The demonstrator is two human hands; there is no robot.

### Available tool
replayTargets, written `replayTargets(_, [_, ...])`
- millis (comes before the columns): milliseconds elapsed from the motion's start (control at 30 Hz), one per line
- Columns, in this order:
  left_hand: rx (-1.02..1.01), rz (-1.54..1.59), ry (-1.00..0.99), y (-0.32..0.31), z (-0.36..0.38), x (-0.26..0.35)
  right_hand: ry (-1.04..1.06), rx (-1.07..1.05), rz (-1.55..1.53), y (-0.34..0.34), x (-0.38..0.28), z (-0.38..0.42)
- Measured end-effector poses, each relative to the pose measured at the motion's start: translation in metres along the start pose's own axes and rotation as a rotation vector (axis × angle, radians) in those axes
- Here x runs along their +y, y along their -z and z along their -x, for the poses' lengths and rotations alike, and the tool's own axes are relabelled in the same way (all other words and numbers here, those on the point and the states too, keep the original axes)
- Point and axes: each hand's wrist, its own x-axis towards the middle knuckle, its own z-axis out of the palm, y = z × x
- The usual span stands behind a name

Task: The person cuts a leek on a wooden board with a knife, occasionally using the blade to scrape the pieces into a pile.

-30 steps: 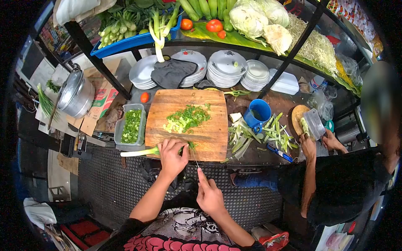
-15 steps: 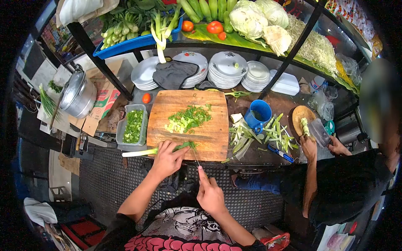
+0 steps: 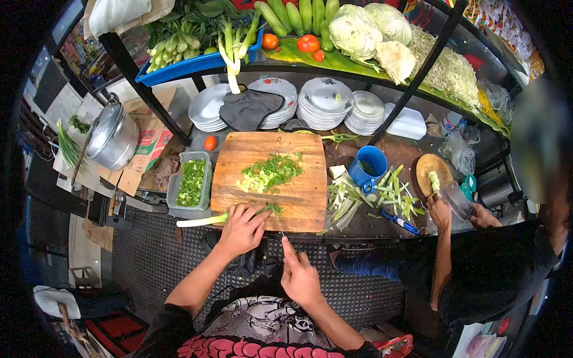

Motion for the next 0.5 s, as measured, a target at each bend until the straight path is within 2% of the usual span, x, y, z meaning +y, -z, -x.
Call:
replayTargets(233, [-0.021,0.006,-0.026,-0.002,0.002,-0.005,0.043,0.052,-0.021,0.0,0.0,0.0])
replayTargets(333, [-0.055,-0.015,-0.035,0.0,0.002,-0.005,-0.055,-0.001,0.028,0.002,-0.008,-0.004])
replayTargets(500, [-0.041,-0.004,-0.057,0.003,0.001,-0.003,-0.034,-0.013,0.123,0.002,-0.016,-0.019])
